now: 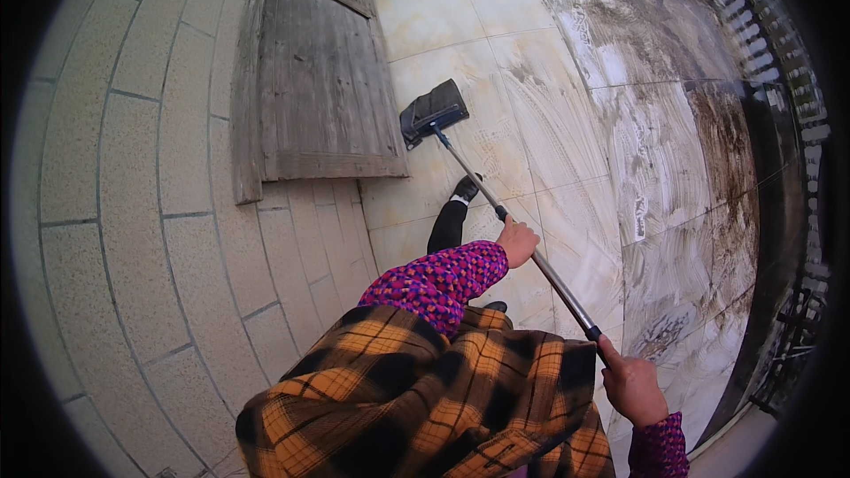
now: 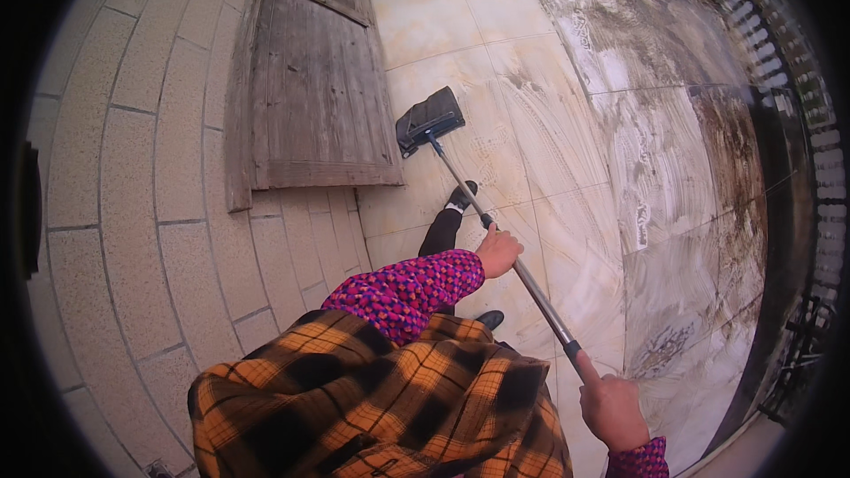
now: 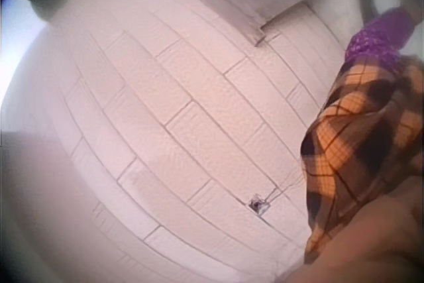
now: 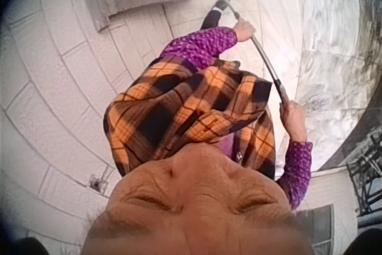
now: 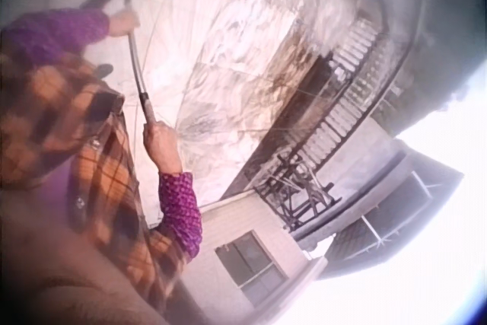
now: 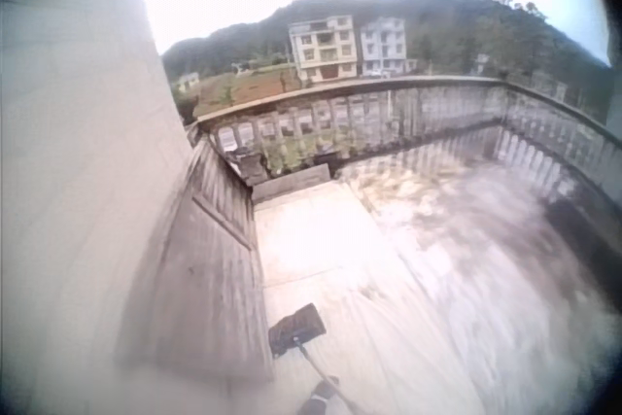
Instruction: The person scrubs a tiled balcony floor with a long-handled brush, then uses a cloth to wipe and rinse the surface. Another person briefly moves a wooden board nearby. The person continues scrubbing and rinsing the floor with the cloth and brush.
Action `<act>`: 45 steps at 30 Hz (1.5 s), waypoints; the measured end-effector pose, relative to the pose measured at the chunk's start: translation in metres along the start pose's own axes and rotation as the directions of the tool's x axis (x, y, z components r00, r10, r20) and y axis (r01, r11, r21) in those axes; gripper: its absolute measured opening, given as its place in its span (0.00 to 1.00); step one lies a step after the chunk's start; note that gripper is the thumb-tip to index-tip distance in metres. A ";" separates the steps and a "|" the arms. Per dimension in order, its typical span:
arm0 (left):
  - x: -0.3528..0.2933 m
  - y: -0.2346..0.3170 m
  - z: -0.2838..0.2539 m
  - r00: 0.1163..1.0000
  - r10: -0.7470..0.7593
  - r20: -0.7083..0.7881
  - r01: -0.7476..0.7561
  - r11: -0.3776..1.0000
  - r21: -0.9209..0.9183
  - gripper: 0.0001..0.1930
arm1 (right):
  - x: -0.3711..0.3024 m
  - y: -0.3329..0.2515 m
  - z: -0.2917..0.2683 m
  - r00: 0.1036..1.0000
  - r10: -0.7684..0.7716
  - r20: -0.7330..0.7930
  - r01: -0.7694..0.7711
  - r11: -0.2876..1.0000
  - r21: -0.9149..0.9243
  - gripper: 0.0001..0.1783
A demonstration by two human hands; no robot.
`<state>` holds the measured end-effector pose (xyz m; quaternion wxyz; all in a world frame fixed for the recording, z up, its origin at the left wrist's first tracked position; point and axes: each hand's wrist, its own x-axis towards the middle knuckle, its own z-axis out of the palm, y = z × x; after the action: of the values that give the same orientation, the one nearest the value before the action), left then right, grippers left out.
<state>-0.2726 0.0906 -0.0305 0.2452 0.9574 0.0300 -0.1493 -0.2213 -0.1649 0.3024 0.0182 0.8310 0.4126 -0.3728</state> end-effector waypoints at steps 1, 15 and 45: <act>-0.015 0.028 0.016 1.000 0.027 0.012 -0.027 1.000 -0.015 0.06 | -0.030 0.007 0.010 1.000 0.016 0.008 -0.016 1.000 0.001 0.35; -0.114 0.300 0.126 0.828 0.513 0.224 -0.440 0.844 -0.306 0.03 | -0.319 0.050 0.094 0.920 0.391 0.022 -0.389 0.906 0.168 0.27; 0.272 -0.101 -0.061 0.890 -0.303 -0.342 0.428 0.815 0.390 0.10 | 0.260 0.175 -0.015 0.949 -0.005 -0.314 0.022 0.998 0.052 0.32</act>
<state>-0.0097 0.2046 -0.1079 -0.0258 0.9747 0.2114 -0.0680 0.0095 -0.1005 0.1002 -0.0728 0.8769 0.4057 -0.2474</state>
